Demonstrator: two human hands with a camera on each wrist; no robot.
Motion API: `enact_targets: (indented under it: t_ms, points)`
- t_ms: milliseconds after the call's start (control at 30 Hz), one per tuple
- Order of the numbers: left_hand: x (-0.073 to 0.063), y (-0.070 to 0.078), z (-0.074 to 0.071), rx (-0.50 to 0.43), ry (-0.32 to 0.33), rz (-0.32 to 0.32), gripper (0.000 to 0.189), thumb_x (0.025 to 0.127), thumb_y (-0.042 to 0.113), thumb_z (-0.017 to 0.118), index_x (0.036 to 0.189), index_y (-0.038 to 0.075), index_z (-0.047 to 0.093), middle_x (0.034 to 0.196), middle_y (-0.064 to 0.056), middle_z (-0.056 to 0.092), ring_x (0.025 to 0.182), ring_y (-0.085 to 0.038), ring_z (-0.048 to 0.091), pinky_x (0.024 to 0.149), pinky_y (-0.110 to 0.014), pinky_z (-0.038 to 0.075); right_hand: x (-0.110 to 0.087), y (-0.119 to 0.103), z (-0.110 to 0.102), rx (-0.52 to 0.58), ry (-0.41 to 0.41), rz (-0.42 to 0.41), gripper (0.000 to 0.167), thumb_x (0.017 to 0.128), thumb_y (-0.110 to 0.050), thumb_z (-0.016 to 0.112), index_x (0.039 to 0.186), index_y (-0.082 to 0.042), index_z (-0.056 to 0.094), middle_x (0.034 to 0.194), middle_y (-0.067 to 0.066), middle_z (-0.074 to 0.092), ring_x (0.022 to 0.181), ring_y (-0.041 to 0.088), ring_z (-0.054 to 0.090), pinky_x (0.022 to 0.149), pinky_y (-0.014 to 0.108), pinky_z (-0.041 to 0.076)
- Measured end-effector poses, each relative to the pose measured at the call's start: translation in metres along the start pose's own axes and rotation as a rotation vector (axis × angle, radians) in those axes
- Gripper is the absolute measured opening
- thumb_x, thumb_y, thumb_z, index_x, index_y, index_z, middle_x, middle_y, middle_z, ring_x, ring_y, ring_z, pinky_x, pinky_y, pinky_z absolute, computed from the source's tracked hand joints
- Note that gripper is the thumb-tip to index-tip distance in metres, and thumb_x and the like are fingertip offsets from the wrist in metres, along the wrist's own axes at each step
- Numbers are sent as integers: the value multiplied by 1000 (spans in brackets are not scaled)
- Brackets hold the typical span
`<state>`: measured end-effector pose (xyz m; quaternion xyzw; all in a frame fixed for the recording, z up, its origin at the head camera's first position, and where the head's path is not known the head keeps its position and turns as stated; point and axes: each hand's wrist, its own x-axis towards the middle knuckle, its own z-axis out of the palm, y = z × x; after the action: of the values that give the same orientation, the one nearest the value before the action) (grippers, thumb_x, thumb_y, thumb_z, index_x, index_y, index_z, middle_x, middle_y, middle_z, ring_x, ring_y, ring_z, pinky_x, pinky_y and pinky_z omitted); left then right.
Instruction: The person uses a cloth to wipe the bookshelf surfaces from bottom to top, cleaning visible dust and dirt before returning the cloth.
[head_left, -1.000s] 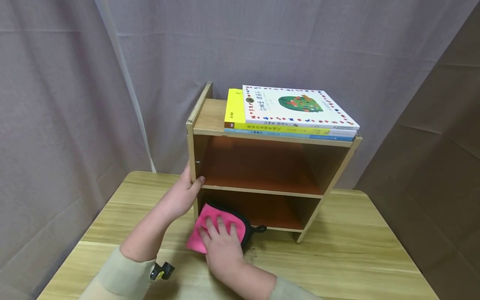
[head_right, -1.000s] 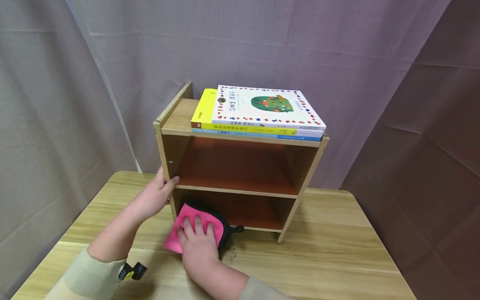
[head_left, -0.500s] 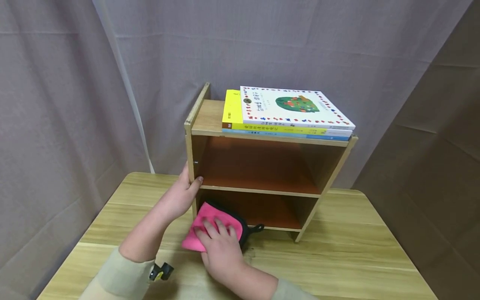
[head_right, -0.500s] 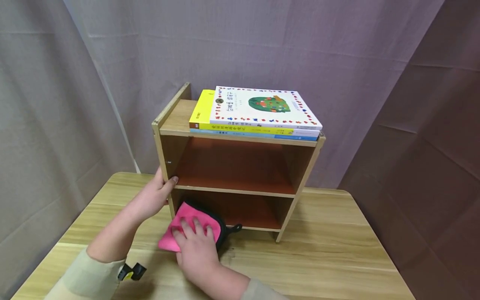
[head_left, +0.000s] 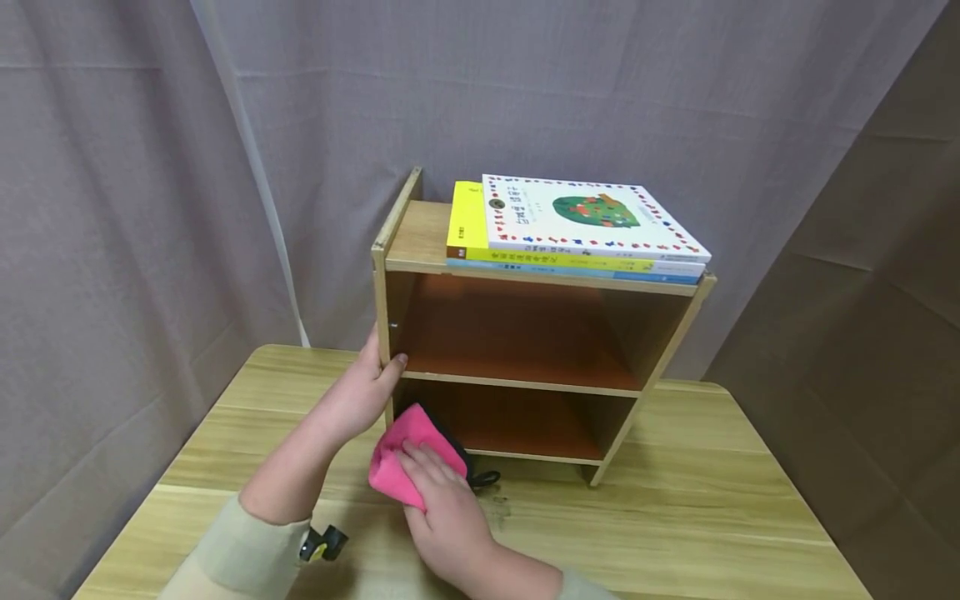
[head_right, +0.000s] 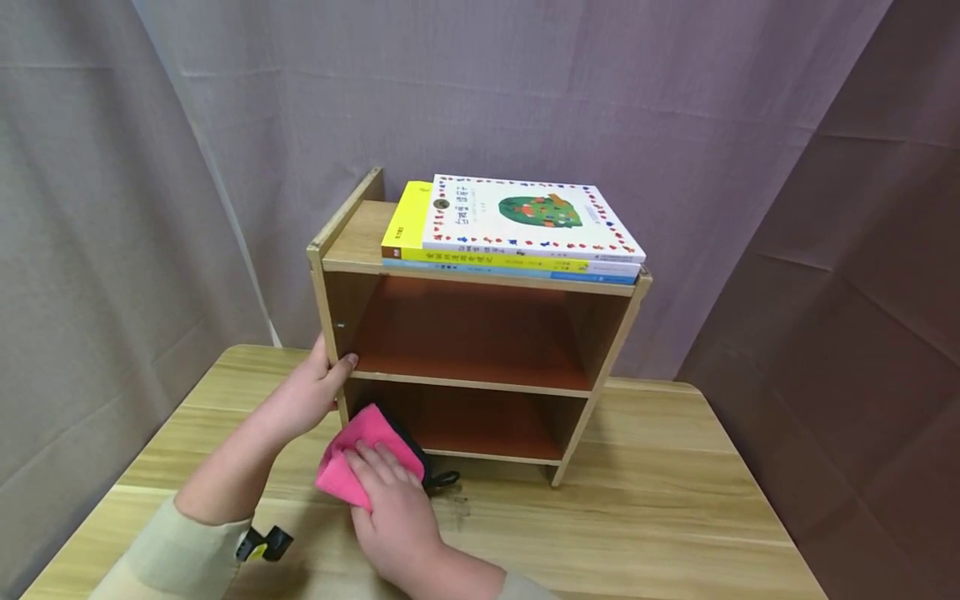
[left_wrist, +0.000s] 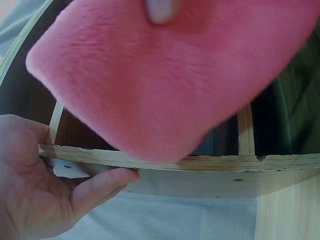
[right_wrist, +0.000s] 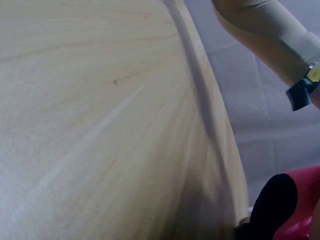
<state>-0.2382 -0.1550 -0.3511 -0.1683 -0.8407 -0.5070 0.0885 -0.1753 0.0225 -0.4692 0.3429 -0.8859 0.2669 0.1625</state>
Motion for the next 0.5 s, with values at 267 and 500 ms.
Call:
enact_targets:
  t_ms: [267,500]
  points:
    - [0,0,1,1,3,-26,68,106,19,43,160,25,1,157,-16,30,140,-34,35,114,-56,27,5,1,14,-192,-76,-84,53,92,-21,58,145,-23,52,154,-4,41,142,22,37,105,46,43]
    - [1,0,0,-12,-7,-29,68,107,21,42,160,27,0,155,-15,31,138,-35,39,112,-58,29,14,0,19,-393,-57,-170,52,89,-25,66,140,-29,56,145,-8,50,135,19,42,92,42,49]
